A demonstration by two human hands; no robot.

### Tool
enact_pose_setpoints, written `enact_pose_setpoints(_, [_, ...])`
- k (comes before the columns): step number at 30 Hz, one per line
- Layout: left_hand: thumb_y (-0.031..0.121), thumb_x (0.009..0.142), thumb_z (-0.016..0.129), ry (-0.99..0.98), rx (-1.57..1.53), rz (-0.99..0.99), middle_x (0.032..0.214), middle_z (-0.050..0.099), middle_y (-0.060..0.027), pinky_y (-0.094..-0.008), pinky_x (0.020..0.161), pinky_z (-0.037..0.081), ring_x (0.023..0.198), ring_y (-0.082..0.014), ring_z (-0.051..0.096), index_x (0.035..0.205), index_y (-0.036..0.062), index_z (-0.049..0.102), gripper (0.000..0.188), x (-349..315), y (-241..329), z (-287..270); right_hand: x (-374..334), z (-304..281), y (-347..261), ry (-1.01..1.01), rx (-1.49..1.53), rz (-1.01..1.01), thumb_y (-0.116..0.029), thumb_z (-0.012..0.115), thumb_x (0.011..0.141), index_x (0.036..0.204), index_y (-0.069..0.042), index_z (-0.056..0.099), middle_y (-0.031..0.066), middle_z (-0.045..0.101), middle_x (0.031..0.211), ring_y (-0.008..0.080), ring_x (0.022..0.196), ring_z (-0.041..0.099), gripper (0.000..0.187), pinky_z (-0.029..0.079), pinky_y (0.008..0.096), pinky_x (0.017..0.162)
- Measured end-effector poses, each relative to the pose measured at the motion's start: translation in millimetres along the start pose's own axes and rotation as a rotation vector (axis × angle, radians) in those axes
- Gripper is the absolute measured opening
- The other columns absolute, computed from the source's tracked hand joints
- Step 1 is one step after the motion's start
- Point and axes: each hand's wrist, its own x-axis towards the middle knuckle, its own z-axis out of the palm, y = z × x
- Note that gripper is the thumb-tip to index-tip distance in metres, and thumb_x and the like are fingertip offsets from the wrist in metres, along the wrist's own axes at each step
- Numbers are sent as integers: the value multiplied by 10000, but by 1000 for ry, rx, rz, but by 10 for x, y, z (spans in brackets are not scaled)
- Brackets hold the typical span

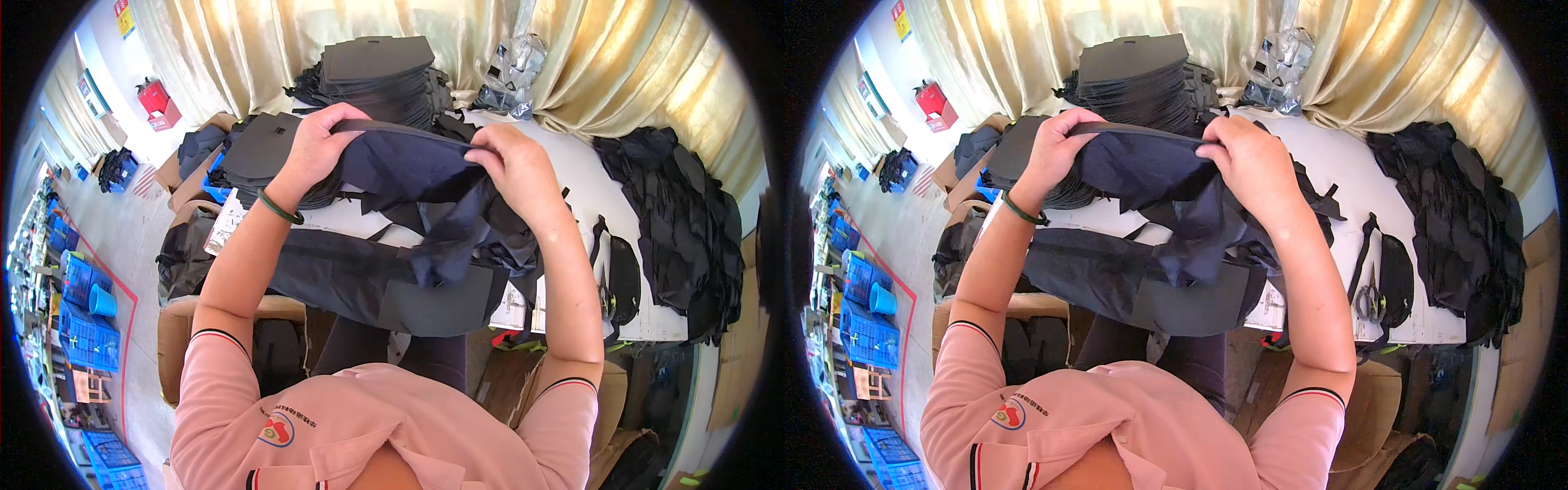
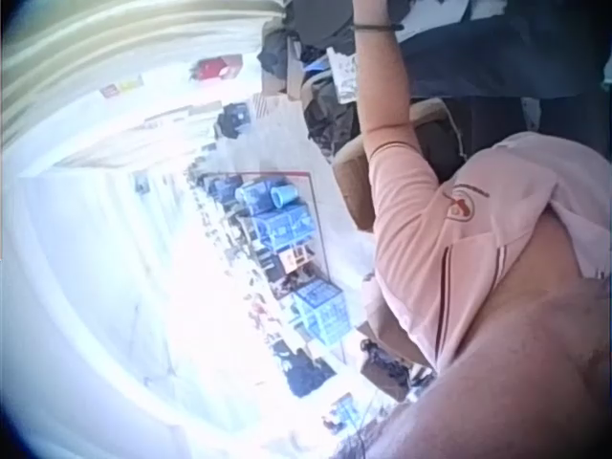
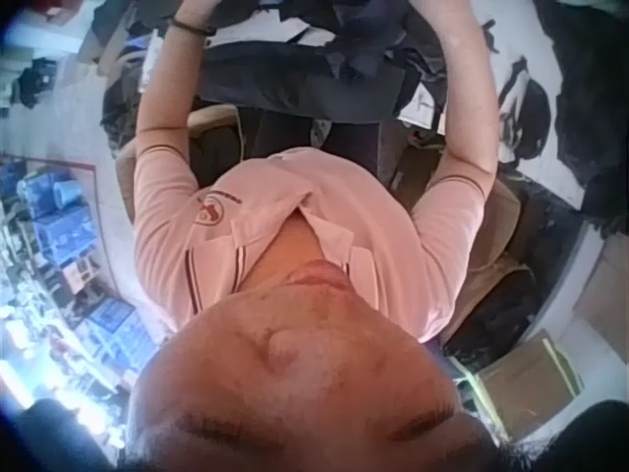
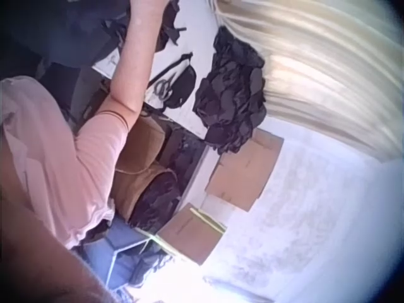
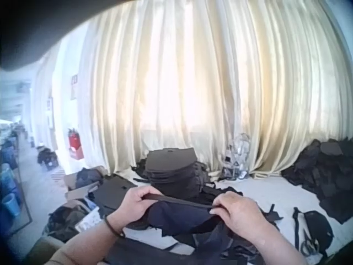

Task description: Inspecting black fabric bags and packing them into cardboard boxes.

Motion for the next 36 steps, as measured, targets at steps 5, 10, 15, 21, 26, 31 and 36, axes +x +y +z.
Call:
enact_pose_setpoints(5, [-37,847,606,151,-62,37,894,669,-13,-232,810,473,865,-84,600,964,3,661,135,-10,53,-240,-130,209,179,-1,-316,25,-92,652,819,911,-81,610,94,601,845,298,837,647,102,537,417,723])
enact_pose_setpoints(10, [-3,925,530,235,-299,-39,934,668,-19,-214,794,471,851,-83,611,1035,1,634,152,-172,262,-552,-400,612,603,-16,-380,291,-140,609,837,878,-82,597,110,637,857,311,776,656,72,532,420,704])
enact_pose_setpoints(15, [16,934,546,300,-430,-114,900,660,3,-210,770,461,827,-69,599,998,15,641,114,-367,105,-958,-689,1044,864,-63,-44,541,-199,643,840,956,-58,601,130,674,942,344,766,661,187,528,419,706])
enact_pose_setpoints(21, [24,934,555,353,-360,-199,907,656,5,-206,771,451,823,-67,587,986,22,638,98,-590,-64,-1077,-815,1588,450,-238,226,177,-222,813,724,1358,-75,434,173,504,1321,375,1231,488,754,423,406,1013])
enact_pose_setpoints(26, [12,936,543,368,-350,-228,894,650,16,-190,779,438,829,-55,575,962,23,639,100,-714,-18,-1154,-616,2061,287,-159,187,222,-224,747,793,1298,-73,506,169,560,1272,380,1152,546,579,448,441,956])
enact_pose_setpoints(31, [70,891,624,350,-59,-293,1083,643,-57,-290,904,444,1012,-155,590,1106,38,617,217,-947,-76,-1395,-464,2248,204,-219,272,224,-239,635,879,964,-34,661,191,680,927,381,914,641,224,502,464,814])
enact_pose_setpoints(36, [252,688,810,-157,842,57,1479,344,-177,-564,1140,183,1411,-411,256,1403,157,428,816,-1198,245,-588,-300,1710,-435,-265,368,62,-286,657,862,915,-57,648,181,681,831,379,822,653,236,516,467,721])
